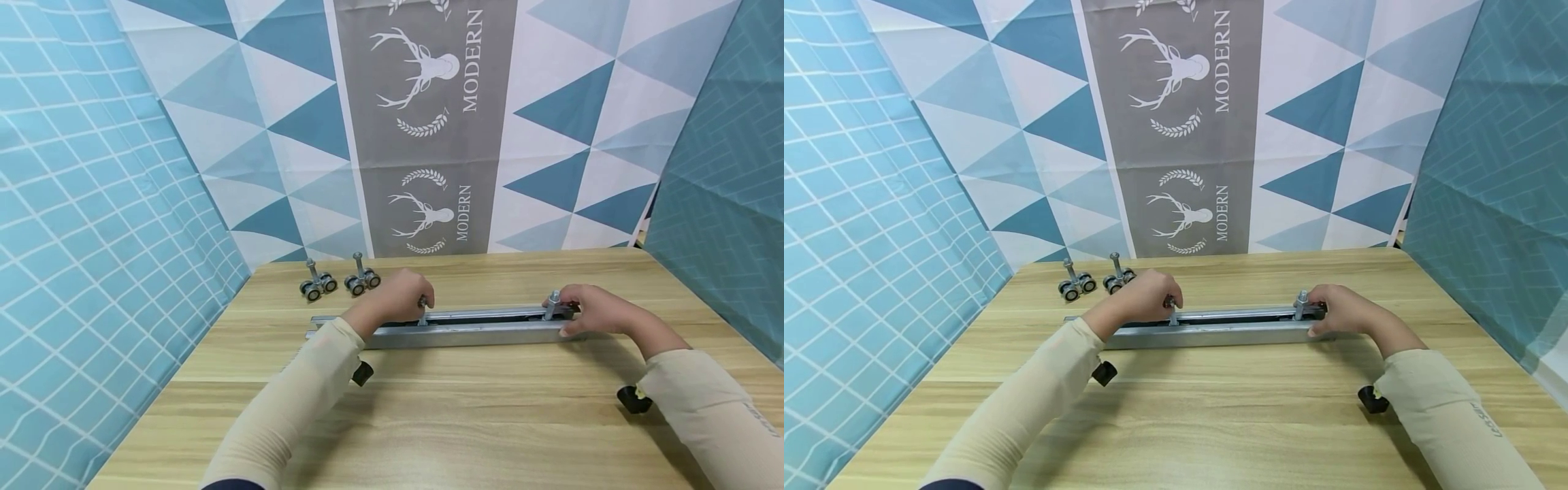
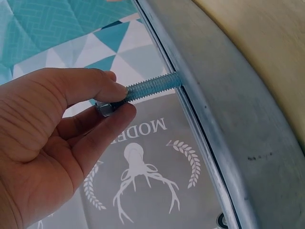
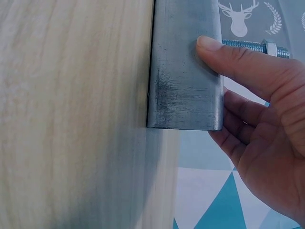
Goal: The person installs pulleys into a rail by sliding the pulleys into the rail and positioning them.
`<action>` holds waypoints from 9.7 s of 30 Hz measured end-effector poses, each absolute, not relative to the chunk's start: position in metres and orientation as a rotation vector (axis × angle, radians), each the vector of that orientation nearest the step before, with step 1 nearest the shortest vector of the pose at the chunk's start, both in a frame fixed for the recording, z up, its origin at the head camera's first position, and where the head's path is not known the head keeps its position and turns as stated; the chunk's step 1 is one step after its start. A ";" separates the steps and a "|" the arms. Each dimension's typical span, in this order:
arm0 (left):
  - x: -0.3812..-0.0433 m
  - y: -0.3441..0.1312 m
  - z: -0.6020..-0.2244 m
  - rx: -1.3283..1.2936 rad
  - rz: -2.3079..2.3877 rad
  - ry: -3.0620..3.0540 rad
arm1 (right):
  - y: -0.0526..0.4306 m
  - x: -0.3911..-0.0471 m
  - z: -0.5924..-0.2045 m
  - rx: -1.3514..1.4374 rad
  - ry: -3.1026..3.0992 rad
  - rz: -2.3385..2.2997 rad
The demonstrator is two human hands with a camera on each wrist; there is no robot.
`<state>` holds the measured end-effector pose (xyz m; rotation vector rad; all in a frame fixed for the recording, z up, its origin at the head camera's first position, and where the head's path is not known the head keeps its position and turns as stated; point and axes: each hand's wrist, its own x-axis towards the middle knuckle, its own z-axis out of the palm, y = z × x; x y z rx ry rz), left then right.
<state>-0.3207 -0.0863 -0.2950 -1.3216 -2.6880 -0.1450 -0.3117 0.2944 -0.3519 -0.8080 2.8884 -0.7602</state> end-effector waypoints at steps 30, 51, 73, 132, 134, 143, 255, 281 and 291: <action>-0.322 -0.046 -0.300 -1.337 -0.138 -2.655 | 0.295 -0.313 -0.353 -0.786 2.868 -0.809; -0.323 -0.024 -0.301 -1.311 -0.121 -2.695 | 0.295 -0.311 -0.354 -0.811 2.883 -0.792; -0.325 0.001 -0.301 -1.344 -0.045 -2.672 | 0.295 -0.311 -0.352 -0.805 2.879 -0.791; -0.318 -0.003 -0.297 -1.327 -0.045 -2.680 | 0.292 -0.309 -0.354 -0.809 2.891 -0.782; -0.318 -0.003 -0.297 -1.330 -0.059 -2.676 | 0.292 -0.308 -0.354 -0.815 2.892 -0.785; -0.317 -0.011 -0.290 -1.342 -0.072 -2.690 | 0.293 -0.308 -0.353 -0.823 2.887 -0.779; -0.407 -0.184 -0.297 -0.180 -0.592 -2.924 | 0.294 -0.310 -0.355 -0.827 2.888 -0.788; -0.369 -0.217 -0.269 -0.244 -0.477 -2.849 | 0.294 -0.310 -0.353 -0.788 2.901 -0.782; -0.352 -0.250 -0.264 -0.247 -0.403 -2.854 | 0.296 -0.310 -0.357 -0.811 2.902 -0.774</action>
